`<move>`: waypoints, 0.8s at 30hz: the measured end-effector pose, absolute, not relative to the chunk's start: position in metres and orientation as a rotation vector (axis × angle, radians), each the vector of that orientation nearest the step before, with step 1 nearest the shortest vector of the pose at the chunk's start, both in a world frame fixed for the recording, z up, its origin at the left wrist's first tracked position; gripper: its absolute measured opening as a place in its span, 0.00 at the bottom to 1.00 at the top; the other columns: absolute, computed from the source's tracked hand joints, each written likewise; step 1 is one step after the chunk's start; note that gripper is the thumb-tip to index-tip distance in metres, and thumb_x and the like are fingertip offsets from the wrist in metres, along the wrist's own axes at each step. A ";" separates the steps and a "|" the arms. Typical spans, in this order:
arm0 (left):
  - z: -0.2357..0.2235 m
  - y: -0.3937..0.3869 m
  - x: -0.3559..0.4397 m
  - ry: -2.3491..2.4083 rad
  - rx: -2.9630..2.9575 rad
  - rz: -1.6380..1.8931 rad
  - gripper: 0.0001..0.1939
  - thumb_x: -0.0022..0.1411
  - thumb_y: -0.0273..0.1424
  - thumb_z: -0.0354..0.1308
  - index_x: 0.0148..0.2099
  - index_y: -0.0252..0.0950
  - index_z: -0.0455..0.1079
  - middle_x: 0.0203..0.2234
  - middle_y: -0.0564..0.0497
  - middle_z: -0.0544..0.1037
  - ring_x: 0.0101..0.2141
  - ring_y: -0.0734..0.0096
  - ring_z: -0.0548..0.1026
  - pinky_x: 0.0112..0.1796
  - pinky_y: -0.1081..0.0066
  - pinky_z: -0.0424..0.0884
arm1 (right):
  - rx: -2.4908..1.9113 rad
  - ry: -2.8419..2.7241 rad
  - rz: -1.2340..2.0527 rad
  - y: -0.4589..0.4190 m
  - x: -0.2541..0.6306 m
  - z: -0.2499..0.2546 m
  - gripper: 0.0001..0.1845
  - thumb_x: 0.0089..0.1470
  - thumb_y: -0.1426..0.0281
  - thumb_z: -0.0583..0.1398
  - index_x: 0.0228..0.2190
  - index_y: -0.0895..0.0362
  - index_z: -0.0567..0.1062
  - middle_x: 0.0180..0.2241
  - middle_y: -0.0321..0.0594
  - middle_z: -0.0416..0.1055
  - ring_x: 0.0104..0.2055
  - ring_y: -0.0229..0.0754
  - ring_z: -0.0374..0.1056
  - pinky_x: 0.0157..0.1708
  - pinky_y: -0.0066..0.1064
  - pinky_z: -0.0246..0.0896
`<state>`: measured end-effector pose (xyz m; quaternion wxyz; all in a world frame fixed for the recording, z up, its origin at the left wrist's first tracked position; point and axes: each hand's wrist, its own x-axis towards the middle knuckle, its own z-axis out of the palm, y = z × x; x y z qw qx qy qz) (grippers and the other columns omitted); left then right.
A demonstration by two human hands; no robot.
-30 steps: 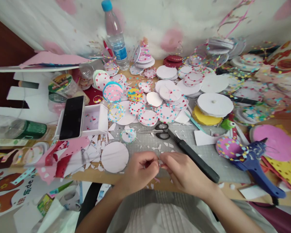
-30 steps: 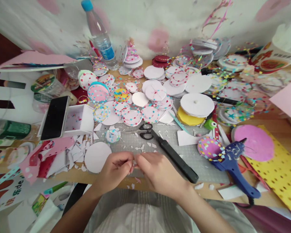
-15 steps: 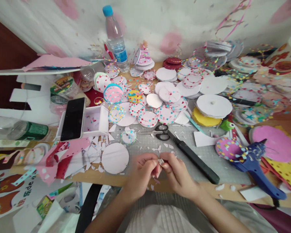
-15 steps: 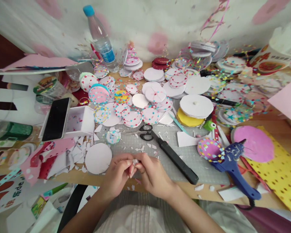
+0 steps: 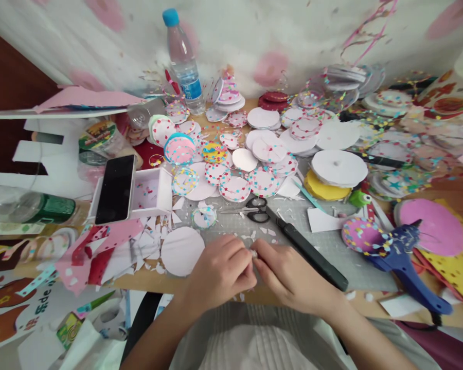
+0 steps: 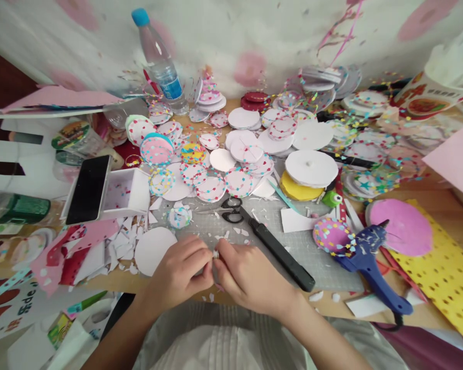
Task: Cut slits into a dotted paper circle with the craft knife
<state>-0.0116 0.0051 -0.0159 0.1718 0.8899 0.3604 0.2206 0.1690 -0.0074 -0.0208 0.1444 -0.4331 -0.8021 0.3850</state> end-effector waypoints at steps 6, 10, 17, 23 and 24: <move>-0.020 0.006 -0.013 0.932 2.489 0.649 0.11 0.56 0.20 0.49 0.25 0.38 0.57 0.21 0.53 0.65 0.26 0.70 0.62 0.29 0.70 0.62 | -1.214 -2.268 1.256 -0.011 0.167 -0.027 0.08 0.64 0.69 0.44 0.31 0.51 0.54 0.21 0.28 0.56 0.20 0.38 0.57 0.22 0.31 0.46; -0.022 0.003 -0.012 0.898 2.245 0.744 0.10 0.57 0.19 0.49 0.27 0.38 0.56 0.22 0.53 0.65 0.27 0.72 0.63 0.30 0.72 0.62 | -1.198 -2.164 1.393 -0.014 0.168 -0.029 0.08 0.64 0.69 0.44 0.31 0.51 0.54 0.21 0.28 0.56 0.20 0.38 0.56 0.23 0.31 0.47; -0.020 -0.001 -0.021 1.096 1.919 0.873 0.10 0.61 0.21 0.47 0.28 0.37 0.59 0.22 0.54 0.66 0.27 0.73 0.65 0.30 0.72 0.62 | -1.143 -1.941 1.434 -0.016 0.171 -0.026 0.12 0.67 0.66 0.42 0.31 0.51 0.57 0.24 0.31 0.58 0.24 0.38 0.57 0.26 0.30 0.51; -0.025 0.003 -0.044 1.560 1.985 0.894 0.18 0.61 0.23 0.51 0.21 0.37 0.51 0.17 0.58 0.55 0.21 0.77 0.57 0.25 0.74 0.56 | -1.272 -1.821 1.392 -0.016 0.175 -0.027 0.10 0.67 0.66 0.42 0.32 0.51 0.56 0.25 0.30 0.57 0.24 0.38 0.55 0.26 0.29 0.51; -0.027 0.004 -0.046 1.610 1.993 0.895 0.18 0.61 0.23 0.52 0.21 0.37 0.52 0.17 0.58 0.56 0.21 0.77 0.57 0.26 0.74 0.57 | -1.293 -1.833 1.377 -0.017 0.176 -0.028 0.10 0.67 0.66 0.43 0.32 0.51 0.56 0.24 0.30 0.57 0.23 0.38 0.55 0.25 0.29 0.51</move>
